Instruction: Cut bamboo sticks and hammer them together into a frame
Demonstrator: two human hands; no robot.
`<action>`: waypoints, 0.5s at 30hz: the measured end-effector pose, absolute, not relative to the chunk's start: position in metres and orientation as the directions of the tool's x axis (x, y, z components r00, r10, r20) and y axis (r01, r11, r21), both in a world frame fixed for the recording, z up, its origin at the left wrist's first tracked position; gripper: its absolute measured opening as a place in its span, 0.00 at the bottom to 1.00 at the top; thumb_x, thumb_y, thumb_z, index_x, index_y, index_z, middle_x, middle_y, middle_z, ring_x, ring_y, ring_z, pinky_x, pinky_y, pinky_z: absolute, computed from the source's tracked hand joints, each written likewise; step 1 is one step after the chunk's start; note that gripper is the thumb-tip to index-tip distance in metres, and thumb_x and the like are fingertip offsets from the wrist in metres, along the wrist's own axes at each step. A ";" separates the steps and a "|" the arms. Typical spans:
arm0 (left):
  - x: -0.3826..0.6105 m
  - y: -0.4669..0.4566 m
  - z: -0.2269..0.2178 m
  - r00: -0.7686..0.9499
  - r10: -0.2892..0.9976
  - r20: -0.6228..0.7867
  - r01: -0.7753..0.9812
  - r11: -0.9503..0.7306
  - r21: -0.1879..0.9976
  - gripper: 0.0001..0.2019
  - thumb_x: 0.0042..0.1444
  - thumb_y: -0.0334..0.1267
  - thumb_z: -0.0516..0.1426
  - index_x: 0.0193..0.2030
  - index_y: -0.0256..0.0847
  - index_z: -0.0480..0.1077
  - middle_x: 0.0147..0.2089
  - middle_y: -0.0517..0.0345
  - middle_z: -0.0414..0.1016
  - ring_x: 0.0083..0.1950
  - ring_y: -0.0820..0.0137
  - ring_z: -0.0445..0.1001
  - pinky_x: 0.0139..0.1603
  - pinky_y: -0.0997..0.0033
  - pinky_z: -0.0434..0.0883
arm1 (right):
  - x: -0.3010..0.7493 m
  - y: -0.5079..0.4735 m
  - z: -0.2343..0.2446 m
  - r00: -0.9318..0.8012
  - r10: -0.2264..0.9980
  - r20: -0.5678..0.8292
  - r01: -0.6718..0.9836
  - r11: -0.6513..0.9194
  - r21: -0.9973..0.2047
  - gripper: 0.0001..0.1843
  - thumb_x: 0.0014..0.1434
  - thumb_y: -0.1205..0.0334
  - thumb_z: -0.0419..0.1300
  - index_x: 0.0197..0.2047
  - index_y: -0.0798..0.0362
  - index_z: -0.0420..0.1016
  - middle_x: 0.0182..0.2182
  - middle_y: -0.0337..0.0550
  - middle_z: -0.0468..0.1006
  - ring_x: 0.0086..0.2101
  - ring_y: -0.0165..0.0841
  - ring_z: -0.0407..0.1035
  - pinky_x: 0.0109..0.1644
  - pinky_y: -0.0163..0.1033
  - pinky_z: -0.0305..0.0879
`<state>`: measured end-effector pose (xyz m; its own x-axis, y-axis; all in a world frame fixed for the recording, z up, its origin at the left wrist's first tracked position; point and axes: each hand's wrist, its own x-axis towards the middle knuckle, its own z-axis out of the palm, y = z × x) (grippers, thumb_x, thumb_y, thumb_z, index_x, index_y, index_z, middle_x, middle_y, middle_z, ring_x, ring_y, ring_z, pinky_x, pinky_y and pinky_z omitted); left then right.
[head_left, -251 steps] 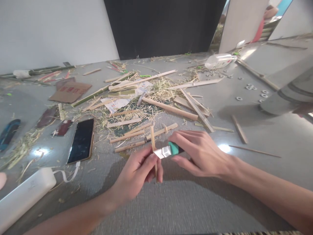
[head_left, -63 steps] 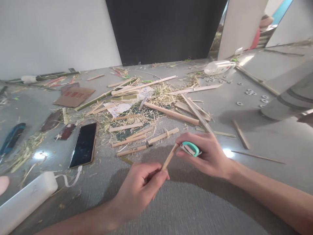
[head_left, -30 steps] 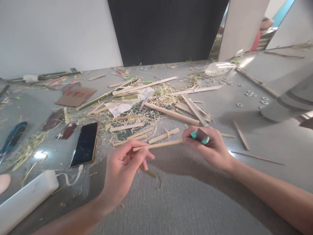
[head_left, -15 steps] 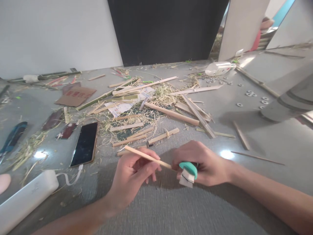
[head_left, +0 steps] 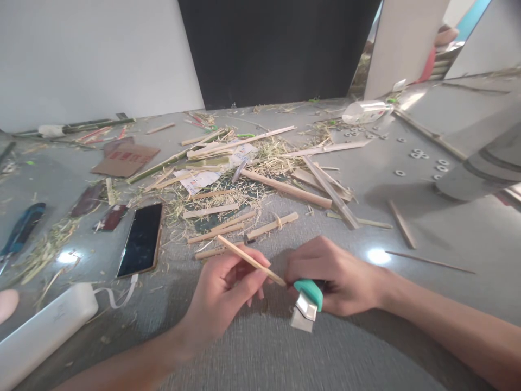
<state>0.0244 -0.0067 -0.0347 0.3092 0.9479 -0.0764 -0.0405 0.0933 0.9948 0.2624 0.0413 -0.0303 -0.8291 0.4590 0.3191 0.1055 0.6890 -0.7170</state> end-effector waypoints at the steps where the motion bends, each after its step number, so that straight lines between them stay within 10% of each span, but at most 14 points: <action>1: 0.025 -0.007 -0.035 0.322 0.942 -0.098 -0.018 0.109 0.994 0.07 0.65 0.41 0.62 0.42 0.39 0.76 0.30 0.59 0.75 0.27 0.76 0.73 0.25 0.80 0.69 | 0.262 0.041 -0.031 -0.831 0.456 0.318 0.109 0.694 -0.711 0.03 0.60 0.68 0.61 0.33 0.54 0.73 0.25 0.36 0.67 0.27 0.28 0.57 0.30 0.38 0.50; 15: 0.021 -0.008 -0.034 0.247 0.968 -0.034 -0.125 0.066 0.990 0.11 0.70 0.42 0.56 0.43 0.41 0.79 0.30 0.58 0.77 0.30 0.74 0.76 0.32 0.77 0.74 | 0.262 0.042 -0.030 -0.834 0.439 0.334 0.095 0.711 -0.696 0.05 0.64 0.65 0.59 0.35 0.53 0.74 0.25 0.39 0.70 0.26 0.29 0.60 0.30 0.37 0.52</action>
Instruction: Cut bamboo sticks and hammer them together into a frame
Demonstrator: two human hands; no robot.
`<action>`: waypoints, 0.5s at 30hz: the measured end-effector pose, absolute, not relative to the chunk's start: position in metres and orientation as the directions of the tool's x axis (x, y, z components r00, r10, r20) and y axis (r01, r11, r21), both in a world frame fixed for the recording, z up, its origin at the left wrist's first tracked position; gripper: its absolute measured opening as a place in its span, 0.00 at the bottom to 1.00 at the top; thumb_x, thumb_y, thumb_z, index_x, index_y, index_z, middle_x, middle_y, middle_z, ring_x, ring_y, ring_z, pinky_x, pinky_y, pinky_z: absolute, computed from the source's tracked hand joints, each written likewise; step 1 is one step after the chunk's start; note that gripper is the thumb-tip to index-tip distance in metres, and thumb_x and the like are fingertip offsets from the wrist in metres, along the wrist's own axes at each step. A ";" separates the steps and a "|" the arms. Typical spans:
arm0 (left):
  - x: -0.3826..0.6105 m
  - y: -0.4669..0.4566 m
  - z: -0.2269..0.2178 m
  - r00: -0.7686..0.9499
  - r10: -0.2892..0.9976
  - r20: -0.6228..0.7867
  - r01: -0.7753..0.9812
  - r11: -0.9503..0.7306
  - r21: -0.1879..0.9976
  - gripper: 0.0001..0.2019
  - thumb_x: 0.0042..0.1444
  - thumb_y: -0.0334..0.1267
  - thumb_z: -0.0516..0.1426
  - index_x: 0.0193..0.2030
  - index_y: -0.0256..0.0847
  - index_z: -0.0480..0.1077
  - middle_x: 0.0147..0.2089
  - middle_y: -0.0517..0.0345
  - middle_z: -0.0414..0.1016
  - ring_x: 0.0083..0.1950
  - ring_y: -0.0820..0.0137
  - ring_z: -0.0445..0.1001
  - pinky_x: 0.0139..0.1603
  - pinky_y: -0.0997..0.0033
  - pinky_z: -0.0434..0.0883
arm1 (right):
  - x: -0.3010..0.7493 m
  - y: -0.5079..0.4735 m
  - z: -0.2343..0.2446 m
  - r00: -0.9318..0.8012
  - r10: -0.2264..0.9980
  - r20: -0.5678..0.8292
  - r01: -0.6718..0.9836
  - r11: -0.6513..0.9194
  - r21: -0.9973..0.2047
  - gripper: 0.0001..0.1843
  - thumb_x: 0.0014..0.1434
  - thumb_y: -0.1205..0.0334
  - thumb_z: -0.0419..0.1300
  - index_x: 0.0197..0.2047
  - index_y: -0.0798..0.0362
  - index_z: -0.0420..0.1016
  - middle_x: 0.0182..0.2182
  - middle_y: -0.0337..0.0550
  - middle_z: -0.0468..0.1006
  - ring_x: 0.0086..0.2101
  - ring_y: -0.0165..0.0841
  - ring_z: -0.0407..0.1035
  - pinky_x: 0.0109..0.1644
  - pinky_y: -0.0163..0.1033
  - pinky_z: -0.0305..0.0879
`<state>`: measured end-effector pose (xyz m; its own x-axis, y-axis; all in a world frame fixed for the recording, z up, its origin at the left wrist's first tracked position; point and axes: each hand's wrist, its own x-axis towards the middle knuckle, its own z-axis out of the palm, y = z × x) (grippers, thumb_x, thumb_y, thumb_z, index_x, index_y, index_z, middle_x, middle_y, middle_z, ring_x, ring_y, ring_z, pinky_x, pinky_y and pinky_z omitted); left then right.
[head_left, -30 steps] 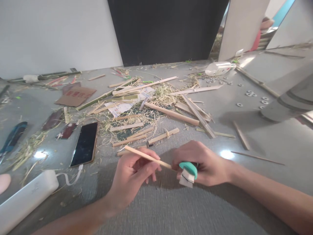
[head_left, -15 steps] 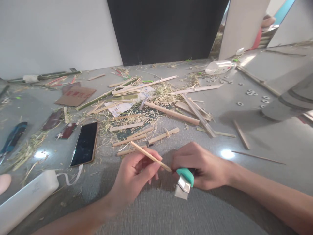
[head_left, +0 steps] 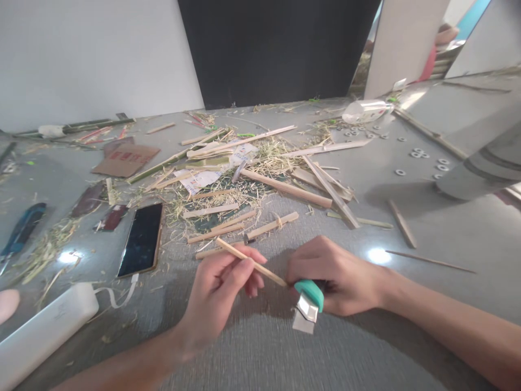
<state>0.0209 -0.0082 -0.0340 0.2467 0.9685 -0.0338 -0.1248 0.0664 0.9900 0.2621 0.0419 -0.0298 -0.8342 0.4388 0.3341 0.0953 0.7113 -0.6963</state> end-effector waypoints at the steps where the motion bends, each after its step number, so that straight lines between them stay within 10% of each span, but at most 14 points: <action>1: 0.020 -0.007 -0.035 0.208 0.978 -0.017 -0.150 0.049 0.988 0.12 0.71 0.43 0.56 0.43 0.41 0.79 0.30 0.58 0.77 0.31 0.74 0.75 0.31 0.77 0.74 | 0.262 0.042 -0.030 -0.832 0.440 0.337 0.091 0.709 -0.699 0.05 0.64 0.64 0.59 0.35 0.54 0.74 0.25 0.39 0.70 0.26 0.29 0.60 0.30 0.37 0.51; 7: 0.016 0.001 -0.037 0.028 0.999 0.019 -0.216 -0.013 0.976 0.12 0.70 0.43 0.56 0.39 0.42 0.79 0.28 0.60 0.75 0.28 0.75 0.73 0.28 0.78 0.72 | 0.260 0.042 -0.029 -0.835 0.445 0.324 0.100 0.702 -0.705 0.05 0.63 0.64 0.61 0.34 0.54 0.74 0.24 0.36 0.68 0.26 0.28 0.58 0.29 0.38 0.50; 15: 0.023 -0.007 -0.032 0.261 0.960 -0.097 -0.065 0.118 0.991 0.06 0.66 0.37 0.61 0.40 0.39 0.78 0.27 0.61 0.76 0.26 0.78 0.72 0.28 0.80 0.72 | 0.261 0.042 -0.033 -0.842 0.441 0.311 0.121 0.716 -0.688 0.02 0.60 0.66 0.61 0.35 0.54 0.74 0.24 0.36 0.68 0.26 0.29 0.56 0.30 0.38 0.50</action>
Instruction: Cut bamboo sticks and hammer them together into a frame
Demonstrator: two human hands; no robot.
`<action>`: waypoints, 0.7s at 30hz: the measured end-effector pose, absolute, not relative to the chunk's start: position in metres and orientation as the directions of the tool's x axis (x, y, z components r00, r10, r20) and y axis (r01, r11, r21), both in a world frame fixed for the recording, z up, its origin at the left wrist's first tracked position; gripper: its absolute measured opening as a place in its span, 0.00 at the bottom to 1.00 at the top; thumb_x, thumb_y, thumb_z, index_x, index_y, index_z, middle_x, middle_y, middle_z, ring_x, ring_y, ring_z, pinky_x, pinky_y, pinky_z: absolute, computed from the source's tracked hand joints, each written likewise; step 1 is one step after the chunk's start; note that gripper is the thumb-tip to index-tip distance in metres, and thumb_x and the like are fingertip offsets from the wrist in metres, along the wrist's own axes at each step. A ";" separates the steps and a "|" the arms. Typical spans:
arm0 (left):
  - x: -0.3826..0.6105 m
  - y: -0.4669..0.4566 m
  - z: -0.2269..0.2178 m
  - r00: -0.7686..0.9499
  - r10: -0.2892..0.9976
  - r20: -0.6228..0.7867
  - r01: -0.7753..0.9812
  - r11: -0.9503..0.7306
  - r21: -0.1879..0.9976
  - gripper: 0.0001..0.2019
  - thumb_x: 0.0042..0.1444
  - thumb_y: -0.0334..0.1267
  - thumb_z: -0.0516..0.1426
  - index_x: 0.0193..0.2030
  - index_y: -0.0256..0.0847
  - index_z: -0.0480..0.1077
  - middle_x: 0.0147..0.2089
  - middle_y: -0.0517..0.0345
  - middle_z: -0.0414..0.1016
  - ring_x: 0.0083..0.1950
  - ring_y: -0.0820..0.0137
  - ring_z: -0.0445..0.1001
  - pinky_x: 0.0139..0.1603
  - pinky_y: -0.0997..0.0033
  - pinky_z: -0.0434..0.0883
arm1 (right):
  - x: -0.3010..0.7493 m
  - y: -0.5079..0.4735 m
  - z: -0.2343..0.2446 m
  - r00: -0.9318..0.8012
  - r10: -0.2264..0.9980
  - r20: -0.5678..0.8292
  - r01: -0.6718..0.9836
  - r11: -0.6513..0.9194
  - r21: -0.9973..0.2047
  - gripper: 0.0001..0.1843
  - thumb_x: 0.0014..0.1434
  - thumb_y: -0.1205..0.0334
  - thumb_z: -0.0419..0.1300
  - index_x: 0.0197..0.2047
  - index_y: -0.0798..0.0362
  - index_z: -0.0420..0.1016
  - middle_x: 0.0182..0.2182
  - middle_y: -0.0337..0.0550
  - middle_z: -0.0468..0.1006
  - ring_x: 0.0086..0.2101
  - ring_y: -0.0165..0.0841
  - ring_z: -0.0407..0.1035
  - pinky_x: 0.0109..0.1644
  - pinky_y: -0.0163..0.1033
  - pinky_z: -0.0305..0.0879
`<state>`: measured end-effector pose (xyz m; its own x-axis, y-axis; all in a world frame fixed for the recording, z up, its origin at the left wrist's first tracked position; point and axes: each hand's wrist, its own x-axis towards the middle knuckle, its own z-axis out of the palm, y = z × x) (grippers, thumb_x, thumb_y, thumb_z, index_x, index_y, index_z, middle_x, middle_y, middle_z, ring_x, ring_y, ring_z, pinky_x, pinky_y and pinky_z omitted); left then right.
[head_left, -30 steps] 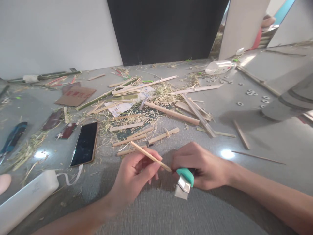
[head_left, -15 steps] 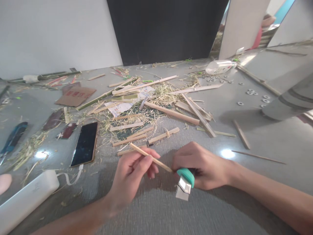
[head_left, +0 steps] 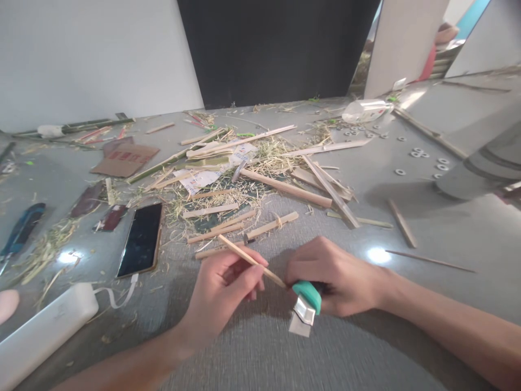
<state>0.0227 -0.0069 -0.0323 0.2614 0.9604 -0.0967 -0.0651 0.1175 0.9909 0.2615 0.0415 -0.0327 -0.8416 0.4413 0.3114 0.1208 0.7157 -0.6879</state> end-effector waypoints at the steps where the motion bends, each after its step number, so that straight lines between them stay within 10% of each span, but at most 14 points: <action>1: 0.024 -0.008 -0.032 0.288 0.952 -0.104 -0.044 0.121 0.992 0.05 0.65 0.36 0.61 0.40 0.39 0.78 0.27 0.61 0.76 0.26 0.78 0.72 0.28 0.80 0.71 | 0.262 0.041 -0.033 -0.843 0.440 0.309 0.123 0.717 -0.687 0.03 0.60 0.66 0.60 0.34 0.54 0.74 0.24 0.36 0.68 0.26 0.29 0.56 0.30 0.38 0.50; 21: 0.026 -0.008 -0.033 0.398 0.907 -0.136 -0.017 0.155 0.988 0.15 0.72 0.47 0.54 0.37 0.38 0.68 0.32 0.61 0.69 0.29 0.78 0.67 0.30 0.77 0.66 | 0.263 0.043 -0.035 -0.813 0.508 0.284 0.210 0.711 -0.671 0.09 0.65 0.62 0.59 0.32 0.52 0.68 0.26 0.34 0.66 0.27 0.27 0.56 0.31 0.36 0.50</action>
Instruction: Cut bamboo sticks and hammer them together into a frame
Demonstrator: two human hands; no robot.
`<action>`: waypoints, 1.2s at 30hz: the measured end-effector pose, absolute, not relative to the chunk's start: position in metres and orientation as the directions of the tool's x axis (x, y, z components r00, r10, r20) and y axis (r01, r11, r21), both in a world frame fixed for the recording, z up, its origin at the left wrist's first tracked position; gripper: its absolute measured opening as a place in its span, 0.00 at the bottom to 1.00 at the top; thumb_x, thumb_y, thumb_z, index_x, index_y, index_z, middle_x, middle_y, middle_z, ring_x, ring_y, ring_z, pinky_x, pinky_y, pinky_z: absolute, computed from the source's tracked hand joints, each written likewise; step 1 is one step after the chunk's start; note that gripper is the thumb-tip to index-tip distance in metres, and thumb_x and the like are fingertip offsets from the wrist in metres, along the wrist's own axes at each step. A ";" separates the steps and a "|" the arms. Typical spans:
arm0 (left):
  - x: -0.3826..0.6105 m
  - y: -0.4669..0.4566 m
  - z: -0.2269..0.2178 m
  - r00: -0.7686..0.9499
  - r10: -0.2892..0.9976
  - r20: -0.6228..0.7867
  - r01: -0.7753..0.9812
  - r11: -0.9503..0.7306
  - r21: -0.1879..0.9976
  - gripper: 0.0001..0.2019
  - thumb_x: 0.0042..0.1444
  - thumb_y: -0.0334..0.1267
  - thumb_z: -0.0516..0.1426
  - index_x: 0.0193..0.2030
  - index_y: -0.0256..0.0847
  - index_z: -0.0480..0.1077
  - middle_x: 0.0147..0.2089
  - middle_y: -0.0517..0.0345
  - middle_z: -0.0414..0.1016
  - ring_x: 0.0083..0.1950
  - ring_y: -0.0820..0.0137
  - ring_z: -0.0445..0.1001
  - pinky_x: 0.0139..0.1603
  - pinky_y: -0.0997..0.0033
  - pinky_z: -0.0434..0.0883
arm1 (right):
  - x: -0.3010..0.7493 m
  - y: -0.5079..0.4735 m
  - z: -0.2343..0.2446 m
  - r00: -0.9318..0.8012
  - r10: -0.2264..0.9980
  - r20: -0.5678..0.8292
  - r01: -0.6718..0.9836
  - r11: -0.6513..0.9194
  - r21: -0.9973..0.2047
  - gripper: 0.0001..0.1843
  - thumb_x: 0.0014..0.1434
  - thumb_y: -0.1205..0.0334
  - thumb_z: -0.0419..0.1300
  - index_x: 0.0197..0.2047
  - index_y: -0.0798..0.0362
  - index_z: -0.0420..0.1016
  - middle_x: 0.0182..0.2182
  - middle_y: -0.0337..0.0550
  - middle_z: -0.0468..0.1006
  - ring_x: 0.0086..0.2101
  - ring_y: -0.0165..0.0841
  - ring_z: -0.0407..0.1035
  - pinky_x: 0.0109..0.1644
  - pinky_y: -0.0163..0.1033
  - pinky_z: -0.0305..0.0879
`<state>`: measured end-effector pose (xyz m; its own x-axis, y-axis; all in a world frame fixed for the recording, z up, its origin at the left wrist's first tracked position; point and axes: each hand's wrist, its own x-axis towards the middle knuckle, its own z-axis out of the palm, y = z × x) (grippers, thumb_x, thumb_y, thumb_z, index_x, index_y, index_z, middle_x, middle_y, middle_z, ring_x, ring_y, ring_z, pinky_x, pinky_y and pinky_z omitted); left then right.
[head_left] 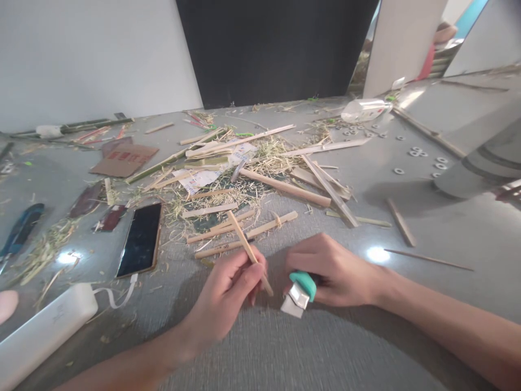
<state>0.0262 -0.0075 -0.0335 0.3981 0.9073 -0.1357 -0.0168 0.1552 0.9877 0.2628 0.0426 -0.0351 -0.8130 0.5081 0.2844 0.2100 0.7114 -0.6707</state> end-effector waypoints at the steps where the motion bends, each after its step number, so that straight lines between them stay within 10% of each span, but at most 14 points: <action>1: 0.027 -0.008 -0.034 0.418 0.897 -0.143 -0.034 0.173 0.984 0.15 0.72 0.47 0.53 0.37 0.38 0.68 0.32 0.61 0.70 0.28 0.78 0.68 0.30 0.77 0.66 | 0.263 0.043 -0.035 -0.795 0.537 0.281 0.236 0.701 -0.673 0.10 0.66 0.61 0.59 0.33 0.52 0.67 0.26 0.34 0.65 0.27 0.26 0.55 0.31 0.36 0.51; 8: 0.032 -0.008 -0.035 0.535 0.827 -0.175 -0.120 0.279 0.953 0.13 0.74 0.46 0.49 0.43 0.39 0.63 0.36 0.54 0.77 0.31 0.74 0.74 0.28 0.76 0.70 | 0.266 0.042 -0.030 -0.625 0.732 0.272 0.452 0.623 -0.639 0.16 0.65 0.48 0.63 0.39 0.53 0.68 0.27 0.33 0.67 0.26 0.26 0.57 0.30 0.35 0.50; 26: 0.030 -0.007 -0.037 0.537 0.801 -0.265 0.055 0.280 0.958 0.12 0.74 0.43 0.47 0.46 0.39 0.67 0.33 0.58 0.76 0.30 0.75 0.67 0.32 0.72 0.65 | 0.261 0.041 -0.029 -0.736 0.616 0.280 0.505 0.776 -0.378 0.11 0.72 0.55 0.51 0.41 0.53 0.66 0.30 0.39 0.69 0.29 0.31 0.59 0.35 0.39 0.54; 36: 0.029 -0.007 -0.031 0.538 0.808 -0.238 0.039 0.259 0.965 0.17 0.75 0.49 0.46 0.39 0.40 0.63 0.26 0.66 0.58 0.27 0.76 0.53 0.30 0.70 0.52 | 0.271 0.047 -0.028 -0.665 0.657 0.354 0.588 0.753 -0.294 0.12 0.72 0.54 0.53 0.47 0.54 0.69 0.34 0.43 0.75 0.31 0.33 0.66 0.34 0.39 0.56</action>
<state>0.0286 -0.0073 -0.0306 0.5383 0.8083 -0.2384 0.0390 0.2587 0.9652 0.2705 0.0473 -0.0278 -0.6651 0.6574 0.3542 0.5881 0.7534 -0.2941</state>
